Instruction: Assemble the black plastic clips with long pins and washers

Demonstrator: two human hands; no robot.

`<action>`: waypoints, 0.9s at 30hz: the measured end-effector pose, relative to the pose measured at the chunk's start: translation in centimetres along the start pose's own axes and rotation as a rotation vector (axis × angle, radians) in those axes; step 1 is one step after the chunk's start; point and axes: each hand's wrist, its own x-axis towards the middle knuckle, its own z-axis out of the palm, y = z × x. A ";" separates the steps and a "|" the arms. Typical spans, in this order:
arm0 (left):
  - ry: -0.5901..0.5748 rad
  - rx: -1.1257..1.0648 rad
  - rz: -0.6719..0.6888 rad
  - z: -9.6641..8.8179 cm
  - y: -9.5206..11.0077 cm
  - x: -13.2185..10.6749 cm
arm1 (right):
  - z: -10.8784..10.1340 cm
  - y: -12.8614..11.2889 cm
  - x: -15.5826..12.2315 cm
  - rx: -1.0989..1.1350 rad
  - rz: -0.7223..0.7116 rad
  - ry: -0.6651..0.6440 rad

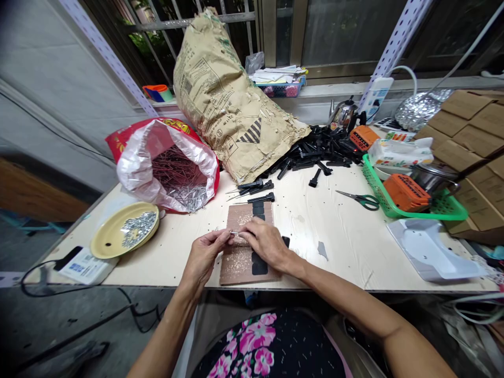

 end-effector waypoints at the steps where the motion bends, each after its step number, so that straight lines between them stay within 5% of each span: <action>1: 0.005 0.020 -0.001 0.1 -0.2 0.0 | -0.6 0.7 0.0 -0.046 0.002 0.000; 11: 0.024 0.590 0.385 0.4 -2.5 0.2 | -3.7 9.2 3.9 -0.468 -0.147 -0.028; 18: 0.087 0.712 0.445 0.8 -3.7 0.2 | -2.7 8.3 0.3 -0.379 -0.543 -0.296; 23: 0.104 0.730 0.420 0.8 -3.7 0.3 | -3.2 8.1 1.2 -0.411 -0.252 -0.137; 27: 0.099 0.740 0.421 0.8 -3.7 0.3 | -2.9 7.7 1.6 -0.280 -0.461 -0.376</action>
